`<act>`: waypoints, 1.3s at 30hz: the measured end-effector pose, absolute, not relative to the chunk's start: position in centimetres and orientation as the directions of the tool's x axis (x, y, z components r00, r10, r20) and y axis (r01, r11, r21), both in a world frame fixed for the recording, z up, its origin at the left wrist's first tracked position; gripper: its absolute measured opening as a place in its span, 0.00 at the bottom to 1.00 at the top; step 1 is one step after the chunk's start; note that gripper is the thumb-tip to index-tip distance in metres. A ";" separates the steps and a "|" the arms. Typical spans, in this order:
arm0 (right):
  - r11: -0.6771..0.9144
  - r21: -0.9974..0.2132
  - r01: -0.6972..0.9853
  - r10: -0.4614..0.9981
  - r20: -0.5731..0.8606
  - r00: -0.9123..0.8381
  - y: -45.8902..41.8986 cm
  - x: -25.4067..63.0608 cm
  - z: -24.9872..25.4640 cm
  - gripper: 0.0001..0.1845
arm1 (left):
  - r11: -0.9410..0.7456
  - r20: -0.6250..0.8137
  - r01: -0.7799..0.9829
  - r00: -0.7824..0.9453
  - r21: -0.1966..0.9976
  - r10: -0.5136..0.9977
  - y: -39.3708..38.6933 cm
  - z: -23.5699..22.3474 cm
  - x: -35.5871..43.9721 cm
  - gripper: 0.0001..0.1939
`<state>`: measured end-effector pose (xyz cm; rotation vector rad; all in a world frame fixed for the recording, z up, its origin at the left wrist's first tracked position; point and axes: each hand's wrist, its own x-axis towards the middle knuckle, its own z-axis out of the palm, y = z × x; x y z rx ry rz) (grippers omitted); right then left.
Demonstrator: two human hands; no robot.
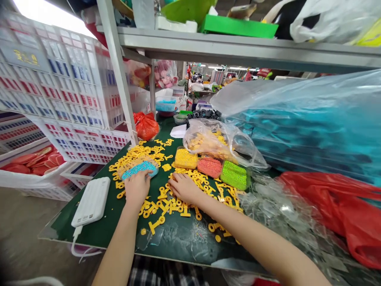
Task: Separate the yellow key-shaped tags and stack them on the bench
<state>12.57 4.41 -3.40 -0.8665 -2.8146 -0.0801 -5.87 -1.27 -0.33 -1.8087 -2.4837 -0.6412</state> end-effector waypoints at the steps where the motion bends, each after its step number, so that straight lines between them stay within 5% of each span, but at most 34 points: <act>1: 0.818 -0.033 0.574 0.566 0.223 -0.794 4.1 13.4 -3.6 0.14 | 0.253 0.240 0.914 -0.336 0.318 0.911 -1.2 -0.4 -5.7 0.17; 7: 0.734 -0.318 0.600 0.678 0.386 -0.625 3.3 17.1 -3.6 0.12 | 0.163 0.434 0.928 -0.305 0.335 0.848 -0.7 -1.2 -5.1 0.16; 12: 0.597 -0.664 0.449 0.802 0.511 -0.310 3.4 19.1 -2.5 0.13 | -0.295 0.726 0.842 -0.154 0.452 0.671 -1.3 1.6 -5.0 0.12; 16: 0.425 -0.898 0.118 0.905 0.421 -0.058 4.9 20.7 -2.0 0.17 | -0.427 0.579 0.734 0.056 0.528 0.813 -5.1 2.8 -4.2 0.10; 19: 0.281 -0.946 -0.162 0.959 0.284 0.003 5.7 22.1 -1.5 0.17 | -0.394 0.515 0.799 0.126 0.454 0.848 -8.4 0.4 -3.1 0.11; 21: 0.106 -0.892 -0.439 0.992 0.128 -0.021 5.6 23.2 -1.0 0.12 | -0.367 0.575 0.868 0.120 0.335 0.809 -9.9 -2.0 -2.4 0.13; 24: -0.201 -0.517 -0.832 0.979 -0.136 -0.152 5.0 24.4 -0.2 0.07 | -0.371 0.575 0.923 0.251 0.099 0.779 -10.3 -4.5 -2.2 0.14; 26: -0.247 -0.324 -0.913 0.960 -0.210 -0.185 4.5 24.6 0.1 0.09 | -0.413 0.536 0.909 0.372 -0.048 0.758 -9.4 -4.9 -2.5 0.15; 29: -0.241 -0.243 -0.939 0.952 -0.247 -0.181 4.0 24.1 0.1 0.09 | -0.474 0.481 0.861 0.499 -0.183 0.721 -6.8 -4.1 -3.4 0.14; 39: -0.318 -0.215 -0.924 0.924 -0.287 -0.251 3.3 22.4 -0.1 0.13 | -0.393 0.445 0.919 0.357 -0.013 0.821 6.3 -0.8 -1.1 0.17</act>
